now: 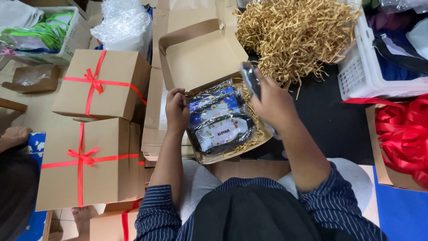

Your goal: Assembling a cardboard gift box, filling it with shredded paper and items, and finishing it with a tied ribbon.

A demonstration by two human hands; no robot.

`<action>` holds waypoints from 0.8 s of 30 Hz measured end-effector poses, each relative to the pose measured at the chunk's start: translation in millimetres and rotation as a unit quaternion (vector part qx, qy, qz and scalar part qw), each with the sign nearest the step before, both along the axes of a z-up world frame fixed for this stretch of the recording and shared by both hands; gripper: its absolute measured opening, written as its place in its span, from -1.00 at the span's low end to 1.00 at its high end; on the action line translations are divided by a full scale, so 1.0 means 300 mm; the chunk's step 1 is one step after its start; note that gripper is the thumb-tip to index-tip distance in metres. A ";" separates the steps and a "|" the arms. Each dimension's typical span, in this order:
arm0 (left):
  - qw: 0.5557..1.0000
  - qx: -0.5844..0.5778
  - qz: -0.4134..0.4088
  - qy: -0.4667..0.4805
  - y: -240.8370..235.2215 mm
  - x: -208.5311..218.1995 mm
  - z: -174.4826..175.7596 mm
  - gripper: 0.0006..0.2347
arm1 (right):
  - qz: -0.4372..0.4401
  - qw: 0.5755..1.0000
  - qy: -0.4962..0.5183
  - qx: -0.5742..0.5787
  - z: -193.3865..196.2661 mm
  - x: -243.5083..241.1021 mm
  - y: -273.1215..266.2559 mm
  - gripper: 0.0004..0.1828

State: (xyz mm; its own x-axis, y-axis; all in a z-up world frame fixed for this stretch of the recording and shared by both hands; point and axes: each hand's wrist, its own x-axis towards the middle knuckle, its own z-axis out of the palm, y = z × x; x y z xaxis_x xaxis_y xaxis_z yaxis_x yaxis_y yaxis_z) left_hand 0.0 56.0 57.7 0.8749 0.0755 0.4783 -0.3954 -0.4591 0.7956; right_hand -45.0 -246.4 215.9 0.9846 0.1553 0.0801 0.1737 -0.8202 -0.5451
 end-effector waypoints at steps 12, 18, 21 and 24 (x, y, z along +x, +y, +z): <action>0.960 -0.036 0.166 0.223 0.121 0.023 -0.032 -0.64 | -0.029 0.986 0.157 -0.052 -0.319 0.130 0.274 -0.11; 0.950 -0.095 0.151 0.255 0.106 0.033 -0.004 -0.49 | -0.019 0.989 0.135 -0.062 -0.348 0.104 0.260 -0.17; 0.952 -0.101 0.145 0.251 0.099 0.065 -0.058 -0.42 | -0.019 0.989 0.132 -0.069 -0.355 0.113 0.257 -0.13; 0.952 -0.112 0.134 0.251 0.099 0.090 -0.091 -0.44 | -0.009 0.987 0.154 -0.040 -0.383 0.149 0.210 -0.09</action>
State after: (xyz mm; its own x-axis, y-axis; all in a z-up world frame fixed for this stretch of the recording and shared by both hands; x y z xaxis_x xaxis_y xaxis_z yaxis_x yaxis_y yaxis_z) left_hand 27.0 85.6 30.5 0.9238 0.3798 -0.0482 0.1674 -0.2875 0.9430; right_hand -0.3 -183.5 101.0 0.9628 0.1319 -0.2357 -0.0047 -0.8643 -0.5030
